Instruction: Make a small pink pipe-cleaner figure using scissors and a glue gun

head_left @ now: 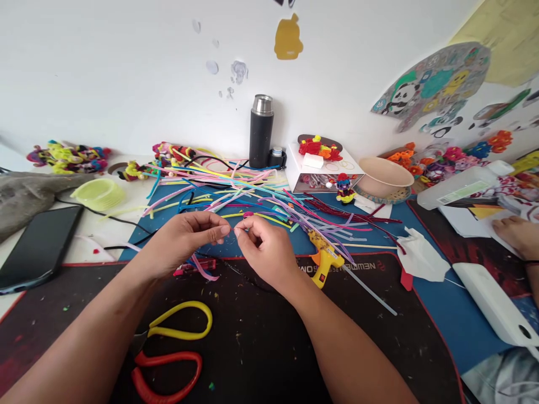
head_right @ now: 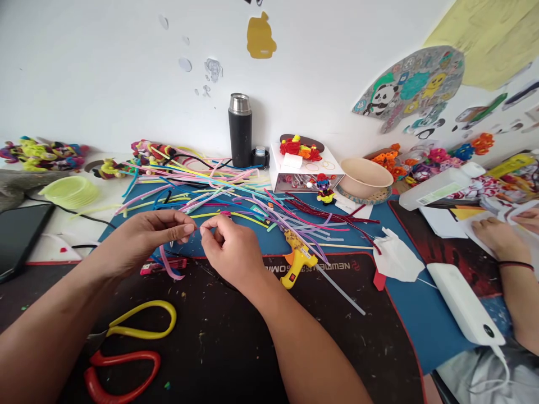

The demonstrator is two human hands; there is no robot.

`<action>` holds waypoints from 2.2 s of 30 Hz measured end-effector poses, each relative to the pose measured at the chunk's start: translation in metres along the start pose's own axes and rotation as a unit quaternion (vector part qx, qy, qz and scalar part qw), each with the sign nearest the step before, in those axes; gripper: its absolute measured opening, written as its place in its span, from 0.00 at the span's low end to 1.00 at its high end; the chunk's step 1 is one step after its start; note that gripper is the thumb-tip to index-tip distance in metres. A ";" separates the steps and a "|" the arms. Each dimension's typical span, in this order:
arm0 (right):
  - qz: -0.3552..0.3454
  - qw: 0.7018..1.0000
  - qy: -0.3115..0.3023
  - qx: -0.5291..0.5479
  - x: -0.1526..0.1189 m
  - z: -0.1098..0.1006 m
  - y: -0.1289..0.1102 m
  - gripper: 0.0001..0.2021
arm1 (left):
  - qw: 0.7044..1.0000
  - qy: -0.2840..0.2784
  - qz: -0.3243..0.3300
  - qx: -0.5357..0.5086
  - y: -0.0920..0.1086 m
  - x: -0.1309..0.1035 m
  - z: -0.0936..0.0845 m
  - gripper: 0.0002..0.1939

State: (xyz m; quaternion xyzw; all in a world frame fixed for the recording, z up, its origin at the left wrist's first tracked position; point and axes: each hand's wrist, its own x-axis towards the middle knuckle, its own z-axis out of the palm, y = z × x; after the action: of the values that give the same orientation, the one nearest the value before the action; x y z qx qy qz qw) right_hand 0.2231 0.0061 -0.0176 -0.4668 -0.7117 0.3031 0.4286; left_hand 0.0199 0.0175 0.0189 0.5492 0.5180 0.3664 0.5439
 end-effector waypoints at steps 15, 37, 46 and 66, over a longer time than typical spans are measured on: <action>-0.043 0.993 0.005 -0.108 -0.003 0.004 0.009 0.06 | 0.999 0.030 -0.039 -0.004 -0.005 0.003 0.012 0.17; -0.020 0.996 0.034 -0.084 -0.002 0.004 0.004 0.07 | 0.998 0.041 -0.037 -0.043 -0.009 0.002 0.020 0.22; -0.017 0.996 0.027 -0.079 -0.002 0.003 0.004 0.07 | 0.999 0.013 -0.029 -0.036 -0.009 0.004 0.012 0.22; -0.015 0.999 0.028 -0.024 -0.002 0.003 0.001 0.10 | 0.999 0.030 -0.025 0.001 -0.008 0.004 0.009 0.21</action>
State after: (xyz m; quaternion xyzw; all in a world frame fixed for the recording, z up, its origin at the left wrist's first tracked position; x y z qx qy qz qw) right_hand 0.2214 0.0048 -0.0201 -0.4744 -0.7138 0.2661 0.4412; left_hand 0.0279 0.0185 0.0097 0.5253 0.5481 0.3685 0.5364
